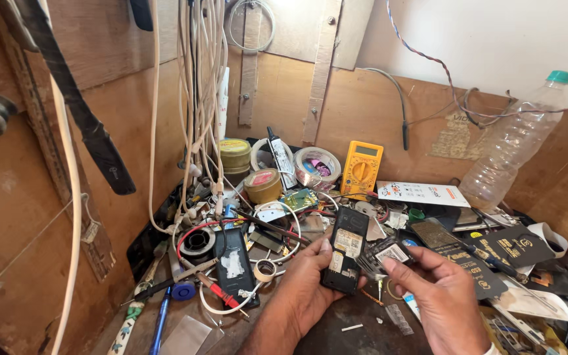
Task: The person repairs a mobile phone at a cluttered workbench. They peel a protective film from a small component, fit a screen panel onto the phone body, press the battery and internal parts into the housing, close the back cover, power the phone on and press its keypad, then remove the main circuit board and handle it with a screwdriver.
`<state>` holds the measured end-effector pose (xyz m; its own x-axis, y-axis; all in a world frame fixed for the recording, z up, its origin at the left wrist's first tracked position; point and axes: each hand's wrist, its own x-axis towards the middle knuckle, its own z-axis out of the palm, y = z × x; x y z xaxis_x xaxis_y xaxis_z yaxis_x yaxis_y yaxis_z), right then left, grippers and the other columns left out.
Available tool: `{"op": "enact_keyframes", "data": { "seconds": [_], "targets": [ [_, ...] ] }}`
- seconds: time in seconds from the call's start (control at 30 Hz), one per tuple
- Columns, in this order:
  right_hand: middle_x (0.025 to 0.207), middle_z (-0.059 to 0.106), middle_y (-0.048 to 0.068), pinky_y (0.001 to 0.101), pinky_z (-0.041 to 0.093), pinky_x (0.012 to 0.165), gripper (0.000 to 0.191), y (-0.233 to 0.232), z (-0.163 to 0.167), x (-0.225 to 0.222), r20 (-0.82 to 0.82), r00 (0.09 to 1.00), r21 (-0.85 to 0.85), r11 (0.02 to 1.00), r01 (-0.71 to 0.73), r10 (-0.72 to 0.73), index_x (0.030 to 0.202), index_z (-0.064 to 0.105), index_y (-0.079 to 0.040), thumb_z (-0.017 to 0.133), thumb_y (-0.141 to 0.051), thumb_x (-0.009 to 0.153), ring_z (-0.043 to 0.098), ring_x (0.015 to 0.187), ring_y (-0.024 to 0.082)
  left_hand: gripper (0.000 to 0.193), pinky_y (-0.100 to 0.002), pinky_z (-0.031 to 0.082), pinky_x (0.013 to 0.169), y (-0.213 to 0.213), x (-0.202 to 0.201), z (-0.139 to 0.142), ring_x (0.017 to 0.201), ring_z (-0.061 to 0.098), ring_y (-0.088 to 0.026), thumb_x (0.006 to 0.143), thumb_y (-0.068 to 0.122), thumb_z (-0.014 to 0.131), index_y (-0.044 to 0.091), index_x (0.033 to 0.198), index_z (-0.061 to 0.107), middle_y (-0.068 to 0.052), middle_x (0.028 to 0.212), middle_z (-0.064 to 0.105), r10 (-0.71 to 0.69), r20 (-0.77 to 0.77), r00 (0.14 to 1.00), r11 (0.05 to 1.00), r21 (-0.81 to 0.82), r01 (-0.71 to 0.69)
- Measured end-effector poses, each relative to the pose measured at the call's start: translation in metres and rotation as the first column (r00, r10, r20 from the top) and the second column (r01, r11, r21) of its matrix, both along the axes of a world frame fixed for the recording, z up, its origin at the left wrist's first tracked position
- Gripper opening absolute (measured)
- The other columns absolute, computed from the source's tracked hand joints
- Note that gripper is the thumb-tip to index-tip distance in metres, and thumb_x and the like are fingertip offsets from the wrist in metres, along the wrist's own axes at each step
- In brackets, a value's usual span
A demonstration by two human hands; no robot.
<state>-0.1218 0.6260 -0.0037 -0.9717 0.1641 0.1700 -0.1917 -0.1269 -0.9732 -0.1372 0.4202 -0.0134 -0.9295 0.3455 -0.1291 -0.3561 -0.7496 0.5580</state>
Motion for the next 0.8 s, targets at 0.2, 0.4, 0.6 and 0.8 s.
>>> {"op": "enact_keyframes", "data": {
  "seconds": [0.2,0.4,0.6,0.8],
  "targets": [
    [0.099,0.07,0.005,0.0233,0.051,0.08,0.025,-0.002,-0.003,0.005,-0.214,0.976,0.179,0.98,0.081,-0.042,0.107,0.073,0.008,0.078,0.001,0.083,0.065,0.089,0.01,0.038,-0.047,0.064,0.08,-0.002,-0.001,-0.002,0.093,0.073,-0.029,0.107,0.015,0.036,0.005,0.14,0.054,-0.02,0.111,0.073,-0.025,-0.085,0.996,0.999,0.026,0.027],
    [0.1,0.076,0.013,0.0351,0.061,0.068,0.03,0.006,0.007,0.004,-0.095,0.99,0.029,0.995,-0.098,0.101,0.122,0.066,0.006,0.065,-0.012,0.098,0.072,0.085,0.019,0.039,-0.046,0.064,0.079,-0.002,0.0,-0.004,0.091,0.074,-0.03,0.108,0.019,0.035,0.004,0.14,0.054,-0.022,0.11,0.071,-0.026,-0.115,0.993,0.998,0.053,0.032],
    [0.094,0.07,0.015,0.0376,0.043,0.049,0.047,0.009,0.007,0.011,0.065,0.997,0.145,0.988,-0.047,0.038,0.143,0.066,0.002,0.072,-0.01,0.097,0.057,0.066,0.025,0.039,-0.046,0.064,0.079,-0.003,-0.001,-0.005,0.091,0.074,-0.031,0.108,0.017,0.036,0.002,0.139,0.053,-0.023,0.111,0.072,-0.024,-0.098,0.995,0.997,0.067,0.03],
    [0.11,0.073,0.008,0.0302,0.055,0.082,0.06,0.0,0.02,0.021,-0.15,0.958,0.256,0.946,-0.201,0.244,0.14,0.057,0.005,0.074,-0.005,0.084,0.067,0.096,0.013,0.038,-0.047,0.064,0.081,-0.004,-0.004,-0.007,0.093,0.074,-0.031,0.107,0.011,0.036,0.003,0.139,0.053,-0.023,0.112,0.071,-0.03,-0.081,0.996,0.996,0.079,0.036]
  ]
}}
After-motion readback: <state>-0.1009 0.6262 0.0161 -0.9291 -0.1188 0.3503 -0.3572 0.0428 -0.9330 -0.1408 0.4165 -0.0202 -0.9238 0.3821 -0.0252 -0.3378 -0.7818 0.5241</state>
